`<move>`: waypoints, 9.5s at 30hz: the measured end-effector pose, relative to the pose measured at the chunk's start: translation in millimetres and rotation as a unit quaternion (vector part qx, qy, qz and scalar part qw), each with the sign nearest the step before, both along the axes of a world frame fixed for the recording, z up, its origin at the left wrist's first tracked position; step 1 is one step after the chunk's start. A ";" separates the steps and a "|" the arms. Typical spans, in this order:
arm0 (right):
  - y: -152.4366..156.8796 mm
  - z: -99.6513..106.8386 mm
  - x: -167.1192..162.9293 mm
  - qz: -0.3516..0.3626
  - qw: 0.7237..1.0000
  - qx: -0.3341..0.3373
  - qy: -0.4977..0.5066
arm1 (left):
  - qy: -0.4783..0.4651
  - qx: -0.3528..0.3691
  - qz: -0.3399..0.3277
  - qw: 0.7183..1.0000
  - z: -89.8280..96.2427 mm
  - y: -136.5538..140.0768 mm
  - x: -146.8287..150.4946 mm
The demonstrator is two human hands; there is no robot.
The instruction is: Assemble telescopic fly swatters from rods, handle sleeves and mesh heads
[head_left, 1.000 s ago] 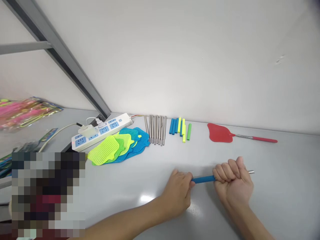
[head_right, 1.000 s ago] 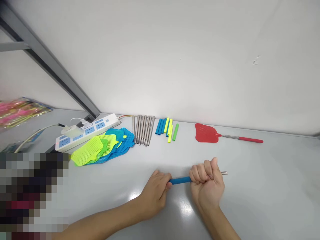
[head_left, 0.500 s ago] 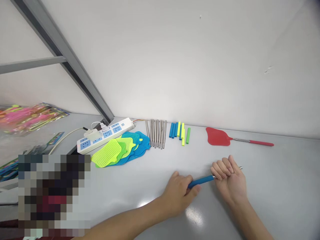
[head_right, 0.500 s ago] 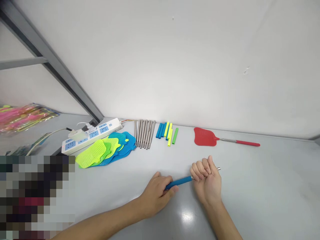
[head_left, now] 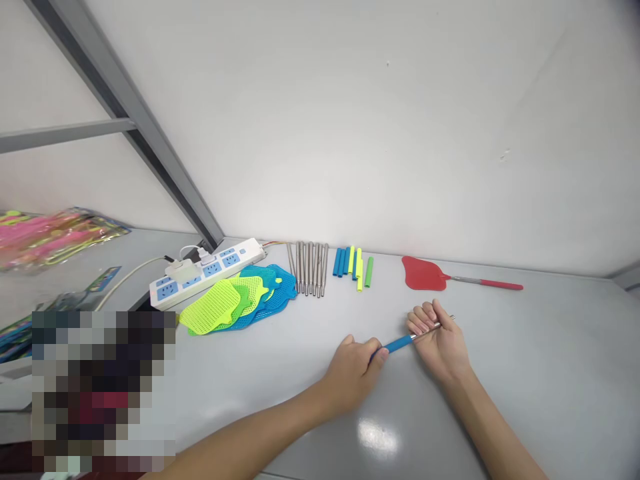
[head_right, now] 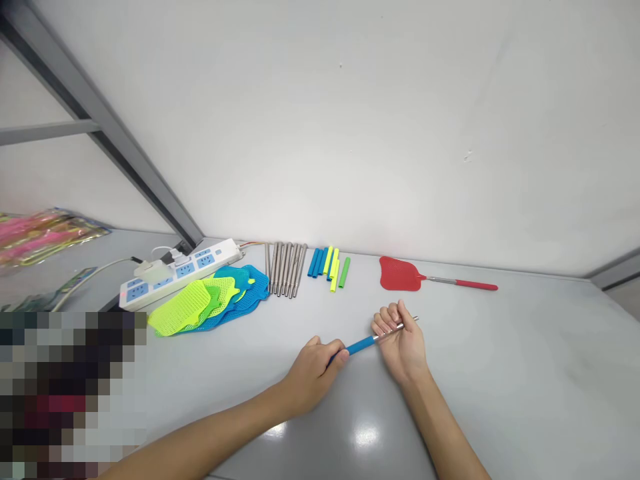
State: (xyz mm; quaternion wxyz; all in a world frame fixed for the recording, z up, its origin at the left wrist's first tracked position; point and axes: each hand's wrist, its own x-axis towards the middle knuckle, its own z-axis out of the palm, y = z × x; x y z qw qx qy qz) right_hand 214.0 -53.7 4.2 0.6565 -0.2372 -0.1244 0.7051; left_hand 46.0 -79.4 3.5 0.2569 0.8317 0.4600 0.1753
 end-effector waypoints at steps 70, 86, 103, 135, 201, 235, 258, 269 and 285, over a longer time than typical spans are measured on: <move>-13.7 -3.6 5.2 -0.017 0.996 -0.079 0.039 | 0.010 0.041 -0.099 0.994 -5.2 4.8 -5.1; -8.3 -7.2 -5.5 -0.048 0.994 -0.069 0.066 | -0.035 -0.031 -0.088 0.995 -3.8 8.7 -2.0; -15.7 17.1 -20.5 0.014 0.997 -0.038 -0.070 | -0.076 -0.104 -0.057 0.990 0.1 10.1 -2.3; -23.1 16.6 -27.1 0.137 0.951 -0.112 -0.254 | -0.304 -0.192 0.115 0.926 7.3 13.0 -6.7; -32.8 -1.8 -43.3 0.404 0.896 -0.184 -0.015 | 0.125 0.113 0.334 0.927 14.7 91.4 -141.8; -33.2 -0.6 -45.4 0.370 0.911 -0.181 -0.021 | 0.214 0.134 0.311 0.916 15.2 92.9 -142.5; -32.5 1.0 -46.0 0.360 0.917 -0.173 -0.021 | 0.163 0.183 0.305 0.920 6.3 96.0 -135.5; -32.7 1.7 -46.1 0.357 0.916 -0.179 -0.028 | 0.035 0.268 0.225 0.936 30.5 85.5 -120.9; -33.2 -1.6 -43.7 0.323 0.930 -0.177 -0.016 | -0.134 0.370 -0.025 0.919 21.9 42.3 -60.7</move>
